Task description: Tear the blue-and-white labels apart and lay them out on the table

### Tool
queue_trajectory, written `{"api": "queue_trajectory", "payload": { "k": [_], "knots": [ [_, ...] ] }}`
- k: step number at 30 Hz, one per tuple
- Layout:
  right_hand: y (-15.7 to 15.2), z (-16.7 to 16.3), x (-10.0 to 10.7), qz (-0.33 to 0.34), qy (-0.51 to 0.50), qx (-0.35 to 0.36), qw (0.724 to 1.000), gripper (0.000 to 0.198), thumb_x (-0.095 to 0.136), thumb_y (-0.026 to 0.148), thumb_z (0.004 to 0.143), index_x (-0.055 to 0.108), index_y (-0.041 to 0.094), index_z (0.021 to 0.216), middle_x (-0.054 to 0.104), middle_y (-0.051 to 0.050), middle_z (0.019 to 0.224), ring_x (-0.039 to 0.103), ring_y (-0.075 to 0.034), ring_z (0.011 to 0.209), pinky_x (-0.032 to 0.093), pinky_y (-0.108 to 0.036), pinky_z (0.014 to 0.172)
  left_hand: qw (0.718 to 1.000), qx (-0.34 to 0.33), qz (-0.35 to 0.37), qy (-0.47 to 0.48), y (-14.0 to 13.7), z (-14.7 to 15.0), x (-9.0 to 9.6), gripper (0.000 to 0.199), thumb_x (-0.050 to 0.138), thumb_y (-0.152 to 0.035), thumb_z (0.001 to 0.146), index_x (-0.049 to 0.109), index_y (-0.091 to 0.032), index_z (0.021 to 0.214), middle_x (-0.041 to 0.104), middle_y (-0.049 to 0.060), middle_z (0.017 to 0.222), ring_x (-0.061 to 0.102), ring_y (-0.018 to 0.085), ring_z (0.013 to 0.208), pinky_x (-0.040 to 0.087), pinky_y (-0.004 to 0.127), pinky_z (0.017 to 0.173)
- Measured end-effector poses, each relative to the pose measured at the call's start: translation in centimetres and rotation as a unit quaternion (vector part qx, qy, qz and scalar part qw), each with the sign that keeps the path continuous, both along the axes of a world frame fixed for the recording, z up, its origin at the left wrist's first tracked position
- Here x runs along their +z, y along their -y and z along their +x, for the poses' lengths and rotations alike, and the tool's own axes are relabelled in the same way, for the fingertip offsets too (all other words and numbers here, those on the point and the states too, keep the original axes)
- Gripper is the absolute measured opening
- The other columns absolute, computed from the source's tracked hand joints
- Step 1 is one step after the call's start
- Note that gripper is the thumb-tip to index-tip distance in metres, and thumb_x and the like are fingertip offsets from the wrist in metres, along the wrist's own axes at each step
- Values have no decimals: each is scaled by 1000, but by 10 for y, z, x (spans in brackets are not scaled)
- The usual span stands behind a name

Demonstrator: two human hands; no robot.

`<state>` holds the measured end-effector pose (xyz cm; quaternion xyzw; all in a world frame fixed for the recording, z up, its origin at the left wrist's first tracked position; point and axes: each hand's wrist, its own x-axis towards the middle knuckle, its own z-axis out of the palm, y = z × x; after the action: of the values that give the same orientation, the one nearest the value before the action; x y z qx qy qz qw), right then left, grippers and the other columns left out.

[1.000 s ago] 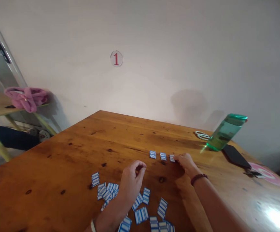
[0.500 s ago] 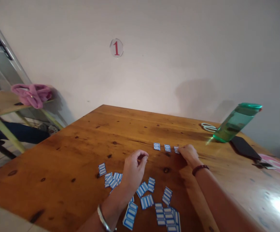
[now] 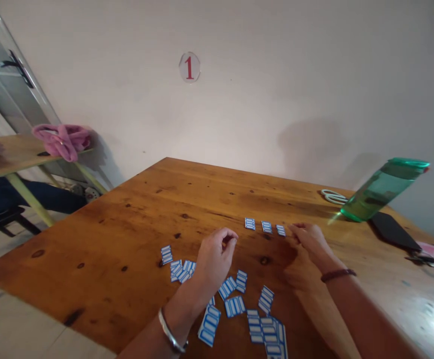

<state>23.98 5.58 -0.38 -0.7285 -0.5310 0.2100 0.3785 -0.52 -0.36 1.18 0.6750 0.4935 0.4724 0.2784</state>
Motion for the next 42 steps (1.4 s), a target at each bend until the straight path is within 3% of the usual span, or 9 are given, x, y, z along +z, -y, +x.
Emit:
{"api": "queue_trajectory", "payload": {
  "k": [2,4,7,9,11,20,25,33,42],
  "knots": [
    [13,-6,7,-19,-20,38,999,16,50,23,79,58,10,74,51,5,50,48,-9,42,38,-21,42,1000,-4,-4,-25,1,0,1,14,46,-14,78,60,-19,76,65,1,75,59,13,70,43,23,64],
    [28,-17,14,-27,-36,90,995,13,49,24,75,56,14,71,42,8,41,43,-9,37,34,-21,40,998,-9,-17,-55,1,0,1,15,46,-13,78,60,-19,76,64,1,75,58,14,70,43,24,66],
    [54,-35,21,-44,-41,169,984,12,52,28,69,57,17,68,49,6,44,44,-11,39,34,-23,42,990,-36,-40,-129,2,0,2,14,49,-11,76,61,-19,75,64,1,76,57,16,74,42,27,69],
    [72,-44,22,-44,41,254,965,12,50,26,71,58,18,66,58,2,55,51,-13,50,36,-24,49,978,-70,-51,-188,4,0,3,14,51,-10,73,61,-20,74,64,2,78,56,17,78,42,29,73],
    [86,-51,21,-46,115,288,950,14,46,25,75,55,20,65,61,1,61,55,-15,57,35,-24,52,963,-105,-59,-241,7,0,3,13,54,-10,72,61,-20,75,63,2,80,55,18,81,40,30,75],
    [114,-66,4,-89,318,275,903,10,47,16,73,55,17,78,63,-10,82,60,-24,72,42,-32,60,921,-162,-39,-351,14,-4,-4,20,56,-13,69,56,-19,88,56,2,91,48,19,88,38,30,77],
    [116,-66,-10,-47,352,250,901,21,53,19,71,56,16,91,64,-15,97,61,-30,86,46,-38,67,913,-160,-53,-371,16,-4,-6,20,54,-11,69,55,-20,87,55,2,92,47,19,87,37,30,76],
    [113,-66,-11,-46,345,273,897,6,50,16,69,50,20,73,64,-7,78,60,-22,68,41,-30,57,917,-167,-69,-357,17,-3,-8,19,53,-10,68,53,-22,84,54,1,90,47,18,86,36,29,75],
    [109,-67,5,-108,268,311,905,7,46,13,70,46,19,72,60,-7,78,55,-20,69,38,-29,61,920,-170,-90,-342,14,0,-5,20,51,-9,66,50,-20,83,56,0,85,46,17,81,36,28,72]
  ]
}}
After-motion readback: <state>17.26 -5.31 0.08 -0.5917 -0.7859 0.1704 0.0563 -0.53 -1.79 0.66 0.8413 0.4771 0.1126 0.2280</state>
